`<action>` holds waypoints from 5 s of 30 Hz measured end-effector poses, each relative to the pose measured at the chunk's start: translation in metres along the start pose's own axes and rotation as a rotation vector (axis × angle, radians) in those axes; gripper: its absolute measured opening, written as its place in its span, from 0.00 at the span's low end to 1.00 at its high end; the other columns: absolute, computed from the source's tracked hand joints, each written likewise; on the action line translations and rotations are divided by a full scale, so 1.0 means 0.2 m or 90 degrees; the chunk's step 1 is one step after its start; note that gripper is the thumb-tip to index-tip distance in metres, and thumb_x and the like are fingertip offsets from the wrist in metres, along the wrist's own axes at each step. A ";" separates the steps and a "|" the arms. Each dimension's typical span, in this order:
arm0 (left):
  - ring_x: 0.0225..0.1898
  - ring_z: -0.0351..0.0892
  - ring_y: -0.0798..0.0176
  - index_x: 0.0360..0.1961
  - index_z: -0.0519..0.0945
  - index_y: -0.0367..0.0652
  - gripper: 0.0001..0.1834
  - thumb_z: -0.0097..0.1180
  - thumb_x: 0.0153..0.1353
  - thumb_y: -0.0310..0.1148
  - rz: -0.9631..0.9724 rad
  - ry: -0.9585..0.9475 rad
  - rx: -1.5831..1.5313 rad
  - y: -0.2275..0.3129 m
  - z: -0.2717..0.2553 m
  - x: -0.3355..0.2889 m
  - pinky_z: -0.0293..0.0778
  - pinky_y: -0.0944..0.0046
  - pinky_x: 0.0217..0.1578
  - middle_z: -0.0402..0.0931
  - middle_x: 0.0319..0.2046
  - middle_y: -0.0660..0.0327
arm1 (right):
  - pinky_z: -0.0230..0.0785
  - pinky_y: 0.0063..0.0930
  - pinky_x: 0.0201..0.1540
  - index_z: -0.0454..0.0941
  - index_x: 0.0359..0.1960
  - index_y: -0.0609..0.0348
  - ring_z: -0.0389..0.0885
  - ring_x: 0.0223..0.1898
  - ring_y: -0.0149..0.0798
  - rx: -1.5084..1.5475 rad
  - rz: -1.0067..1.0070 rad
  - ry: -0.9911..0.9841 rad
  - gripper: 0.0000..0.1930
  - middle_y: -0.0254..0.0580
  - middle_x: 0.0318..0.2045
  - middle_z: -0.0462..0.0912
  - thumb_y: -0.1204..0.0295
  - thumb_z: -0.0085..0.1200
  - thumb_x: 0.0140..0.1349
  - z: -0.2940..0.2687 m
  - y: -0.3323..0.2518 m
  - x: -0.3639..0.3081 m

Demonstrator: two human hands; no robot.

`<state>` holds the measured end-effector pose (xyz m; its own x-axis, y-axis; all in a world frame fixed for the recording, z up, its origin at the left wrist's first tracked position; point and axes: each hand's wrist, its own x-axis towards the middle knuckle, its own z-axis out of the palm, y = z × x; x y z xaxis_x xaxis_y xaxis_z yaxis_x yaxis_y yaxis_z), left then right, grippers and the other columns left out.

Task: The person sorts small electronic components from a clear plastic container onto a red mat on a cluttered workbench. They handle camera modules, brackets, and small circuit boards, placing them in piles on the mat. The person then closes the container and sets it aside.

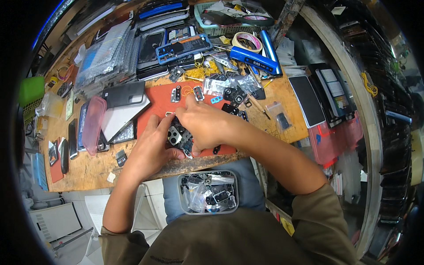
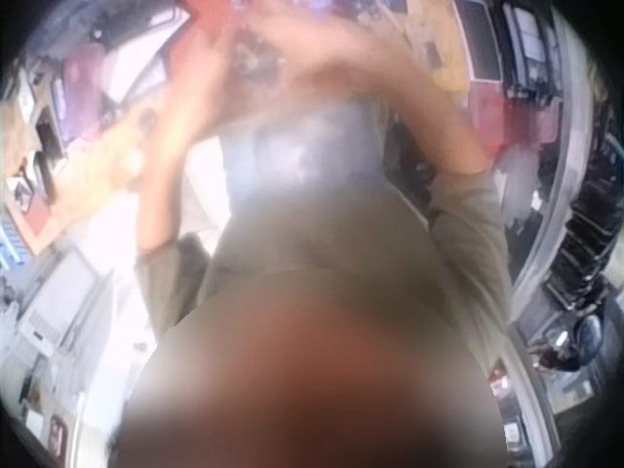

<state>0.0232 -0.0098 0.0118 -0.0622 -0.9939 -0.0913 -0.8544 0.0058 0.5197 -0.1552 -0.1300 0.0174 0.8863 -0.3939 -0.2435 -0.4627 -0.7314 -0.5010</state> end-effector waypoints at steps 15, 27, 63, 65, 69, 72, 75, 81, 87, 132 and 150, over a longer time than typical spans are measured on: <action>0.43 0.85 0.37 0.54 0.83 0.31 0.24 0.71 0.54 0.19 -0.026 0.060 -0.074 0.09 0.08 -0.12 0.80 0.45 0.46 0.81 0.42 0.42 | 0.76 0.53 0.61 0.78 0.50 0.72 0.81 0.58 0.66 -0.011 0.018 0.021 0.24 0.64 0.50 0.81 0.74 0.73 0.53 0.11 -0.15 -0.08; 0.53 0.82 0.35 0.56 0.79 0.30 0.25 0.70 0.57 0.17 -0.050 0.035 -0.255 0.16 0.33 -0.63 0.82 0.46 0.51 0.78 0.51 0.43 | 0.83 0.48 0.53 0.78 0.51 0.76 0.85 0.52 0.61 0.093 -0.036 0.089 0.20 0.65 0.50 0.80 0.83 0.61 0.55 0.54 -0.38 -0.45; 0.80 0.57 0.42 0.80 0.65 0.39 0.40 0.54 0.72 0.47 0.021 -0.078 0.158 -0.03 0.59 -0.73 0.42 0.31 0.79 0.63 0.77 0.46 | 0.61 0.50 0.70 0.72 0.72 0.62 0.69 0.69 0.56 0.000 0.026 0.186 0.36 0.55 0.69 0.72 0.54 0.65 0.68 0.88 -0.25 -0.55; 0.79 0.58 0.42 0.79 0.65 0.38 0.42 0.56 0.68 0.48 0.001 -0.046 0.152 0.00 0.60 -0.70 0.43 0.33 0.79 0.65 0.74 0.44 | 0.61 0.51 0.71 0.72 0.72 0.62 0.68 0.70 0.56 -0.027 0.026 0.211 0.36 0.55 0.70 0.71 0.55 0.65 0.68 0.87 -0.25 -0.52; 0.75 0.63 0.40 0.75 0.69 0.38 0.46 0.59 0.62 0.55 0.003 0.022 0.061 -0.01 0.61 -0.72 0.44 0.33 0.77 0.68 0.70 0.42 | 0.63 0.53 0.68 0.75 0.69 0.66 0.72 0.66 0.57 0.054 -0.022 0.276 0.33 0.55 0.66 0.75 0.60 0.67 0.66 0.80 -0.25 -0.57; 0.72 0.67 0.37 0.71 0.72 0.38 0.46 0.58 0.61 0.61 0.067 0.100 0.015 -0.03 0.63 -0.76 0.44 0.31 0.75 0.69 0.68 0.41 | 0.70 0.51 0.62 0.79 0.61 0.72 0.80 0.57 0.56 0.085 -0.107 0.408 0.25 0.55 0.57 0.81 0.72 0.66 0.64 0.71 -0.25 -0.63; 0.69 0.70 0.41 0.66 0.78 0.41 0.41 0.58 0.62 0.62 0.168 0.255 -0.046 -0.03 0.61 -0.75 0.45 0.34 0.74 0.75 0.64 0.46 | 0.72 0.44 0.59 0.80 0.58 0.72 0.81 0.53 0.53 0.036 -0.076 0.496 0.22 0.54 0.55 0.82 0.77 0.64 0.62 0.59 -0.17 -0.61; 0.54 0.82 0.41 0.59 0.80 0.34 0.19 0.57 0.67 0.22 0.153 0.371 -0.069 -0.06 0.30 -0.37 0.74 0.47 0.59 0.81 0.52 0.44 | 0.78 0.41 0.50 0.79 0.55 0.73 0.78 0.51 0.51 -0.108 0.061 0.472 0.20 0.51 0.50 0.78 0.76 0.60 0.62 0.44 -0.13 -0.39; 0.55 0.81 0.39 0.59 0.80 0.34 0.17 0.55 0.71 0.19 0.112 0.243 -0.119 -0.06 0.08 0.18 0.75 0.49 0.59 0.81 0.53 0.44 | 0.77 0.41 0.53 0.80 0.53 0.70 0.79 0.51 0.50 -0.062 0.019 0.547 0.17 0.52 0.51 0.79 0.77 0.56 0.63 0.35 -0.09 -0.38; 0.62 0.79 0.34 0.70 0.73 0.40 0.40 0.68 0.53 0.14 -0.020 -0.061 -0.319 0.19 0.12 -0.46 0.76 0.48 0.64 0.78 0.59 0.43 | 0.80 0.50 0.47 0.75 0.52 0.67 0.84 0.51 0.58 0.202 -0.114 0.160 0.16 0.55 0.46 0.77 0.80 0.59 0.62 0.35 -0.25 -0.51; 0.79 0.58 0.32 0.74 0.70 0.34 0.37 0.50 0.76 0.53 0.064 0.016 -0.003 0.03 0.64 -0.69 0.47 0.29 0.78 0.64 0.76 0.38 | 0.55 0.53 0.78 0.70 0.72 0.69 0.67 0.76 0.56 0.005 -0.048 0.237 0.38 0.59 0.74 0.70 0.57 0.64 0.66 0.84 -0.20 -0.64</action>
<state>-0.0391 0.1408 -0.0807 -0.1340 -0.9908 -0.0171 -0.8424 0.1049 0.5285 -0.2465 0.0437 -0.0706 0.8495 -0.5155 0.1121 -0.3949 -0.7623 -0.5128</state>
